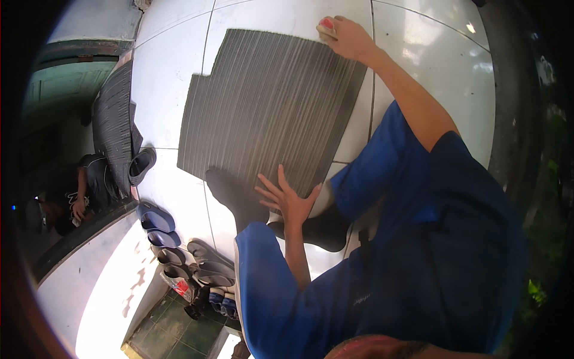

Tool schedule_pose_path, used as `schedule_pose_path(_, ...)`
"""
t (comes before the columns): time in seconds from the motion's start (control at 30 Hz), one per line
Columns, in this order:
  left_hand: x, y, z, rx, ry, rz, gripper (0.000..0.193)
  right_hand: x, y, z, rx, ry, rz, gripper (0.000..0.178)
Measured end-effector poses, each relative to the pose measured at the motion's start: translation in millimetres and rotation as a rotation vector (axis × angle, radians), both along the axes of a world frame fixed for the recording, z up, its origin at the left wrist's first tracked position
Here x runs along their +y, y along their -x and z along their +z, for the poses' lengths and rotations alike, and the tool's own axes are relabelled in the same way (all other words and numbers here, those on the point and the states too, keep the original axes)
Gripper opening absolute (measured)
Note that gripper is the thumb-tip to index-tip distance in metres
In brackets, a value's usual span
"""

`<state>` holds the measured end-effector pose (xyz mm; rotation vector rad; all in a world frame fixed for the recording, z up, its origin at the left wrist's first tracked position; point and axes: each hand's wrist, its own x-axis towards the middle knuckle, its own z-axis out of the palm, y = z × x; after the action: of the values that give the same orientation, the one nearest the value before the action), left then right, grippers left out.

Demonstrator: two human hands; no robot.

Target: The person uses a paintbrush to spread a liquid substance across the surface of a grey rectangular tile.

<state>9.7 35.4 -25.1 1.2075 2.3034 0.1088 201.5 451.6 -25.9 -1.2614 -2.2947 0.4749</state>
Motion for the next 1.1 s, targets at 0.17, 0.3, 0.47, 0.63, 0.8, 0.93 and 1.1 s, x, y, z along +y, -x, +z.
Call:
schedule_pose_path(0.17,-4.1,-1.3,7.8,0.022,-0.007,0.024,0.129,-119.0,30.3,26.7,0.217,0.455,0.638,0.034)
schedule_pose_path(0.3,-20.8,12.5,7.7,0.054,0.011,0.054,0.131,-85.3,37.1,41.6,0.066,0.514,0.344,0.031)
schedule_pose_path(0.47,-3.2,-3.1,8.5,0.024,-0.028,-0.003,0.128,-13.2,-29.0,-1.5,0.059,0.07,-0.164,0.026)
schedule_pose_path(0.63,-7.3,-2.2,8.1,0.035,-0.035,0.01,0.127,-112.3,2.2,-26.0,0.319,0.269,0.412,0.038)
schedule_pose_path(0.8,-24.5,9.4,5.0,0.046,-0.025,-0.004,0.122,-47.8,1.5,-22.4,0.212,-0.016,-0.015,0.028)
schedule_pose_path(0.93,-11.1,-4.3,-7.7,0.006,-0.096,-0.05,0.116,-35.4,-36.3,-33.8,0.298,-0.039,-0.196,0.029)
schedule_pose_path(1.1,-27.5,9.6,-0.4,0.03,-0.088,-0.019,0.114,-124.0,7.6,-5.9,0.065,0.455,0.528,0.045)
